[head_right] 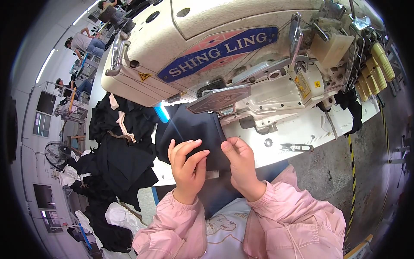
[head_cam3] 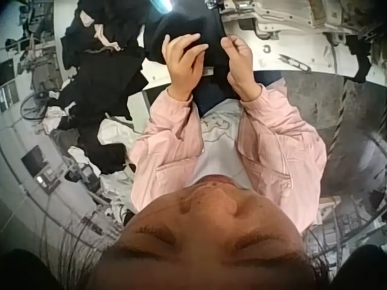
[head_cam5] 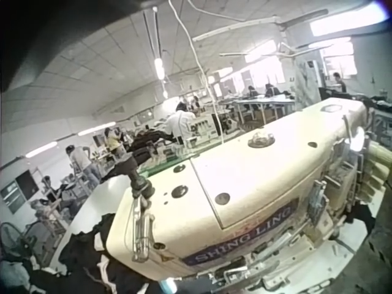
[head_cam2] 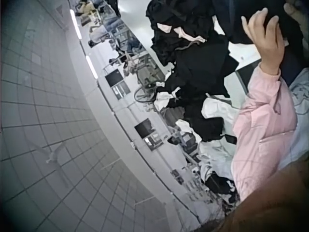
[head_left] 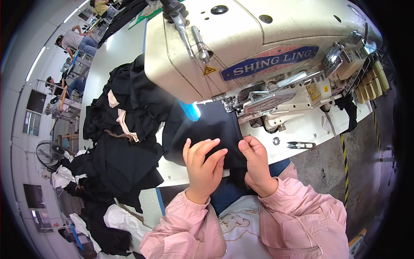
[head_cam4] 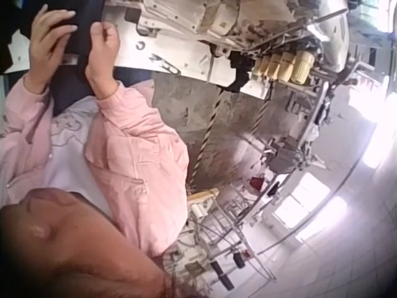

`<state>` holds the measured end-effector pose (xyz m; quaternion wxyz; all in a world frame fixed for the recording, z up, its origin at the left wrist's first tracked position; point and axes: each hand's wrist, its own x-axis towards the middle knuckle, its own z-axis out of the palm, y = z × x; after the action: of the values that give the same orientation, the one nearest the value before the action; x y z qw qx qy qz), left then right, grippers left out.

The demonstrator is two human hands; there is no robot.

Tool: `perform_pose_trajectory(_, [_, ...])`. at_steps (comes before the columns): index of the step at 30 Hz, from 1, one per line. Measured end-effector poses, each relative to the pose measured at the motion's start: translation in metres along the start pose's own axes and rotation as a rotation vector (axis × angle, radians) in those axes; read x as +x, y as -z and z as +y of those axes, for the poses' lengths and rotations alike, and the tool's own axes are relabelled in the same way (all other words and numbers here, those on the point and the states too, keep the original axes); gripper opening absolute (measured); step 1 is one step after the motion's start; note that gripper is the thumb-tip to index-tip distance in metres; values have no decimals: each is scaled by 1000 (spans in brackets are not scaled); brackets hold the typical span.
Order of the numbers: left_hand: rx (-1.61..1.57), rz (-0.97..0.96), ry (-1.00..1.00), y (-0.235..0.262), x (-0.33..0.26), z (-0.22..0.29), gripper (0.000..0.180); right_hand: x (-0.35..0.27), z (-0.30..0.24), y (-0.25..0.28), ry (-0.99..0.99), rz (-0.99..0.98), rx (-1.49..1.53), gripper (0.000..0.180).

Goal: Sewing pieces of black fabric together using an industrial sewing machine in a factory.

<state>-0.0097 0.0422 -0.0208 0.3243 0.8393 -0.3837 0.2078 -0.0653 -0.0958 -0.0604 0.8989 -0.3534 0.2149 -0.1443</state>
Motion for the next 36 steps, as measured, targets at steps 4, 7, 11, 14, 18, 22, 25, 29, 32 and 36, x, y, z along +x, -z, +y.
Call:
perform_pose_trajectory(4, [4,14,-12,1,8,-1,19,10,-1,9,111,-109,-227,13])
perform_pose_trajectory(7, [33,8,-56,2,16,-3,21,20,-12,20,113,-198,-351,13])
perform_pose_trajectory(11, [-99,-100,-106,-4,33,-10,37,23,-28,13,-26,-290,-298,13])
perform_pose_trajectory(14, [-4,-146,-140,-8,39,-16,53,21,-29,13,-21,-341,-299,23])
perform_pose_trajectory(18, [-34,-162,-176,-5,41,-27,55,16,-31,8,-73,-387,-212,39])
perform_pose_trajectory(22, [-54,-173,-222,-2,47,-25,61,24,-28,17,-15,-315,-317,29])
perform_pose_trajectory(25, [-16,-190,-217,-2,50,-22,64,15,-29,9,-39,-242,-339,18])
perform_pose_trajectory(29, [43,-209,-233,-2,51,-18,64,25,-24,15,59,-217,-294,11])
perform_pose_trajectory(32, [65,-197,-230,-2,49,-17,65,22,-26,22,6,-231,-330,12])
perform_pose_trajectory(36, [60,-189,-219,-3,48,-18,66,27,-26,19,-81,-282,-293,10])
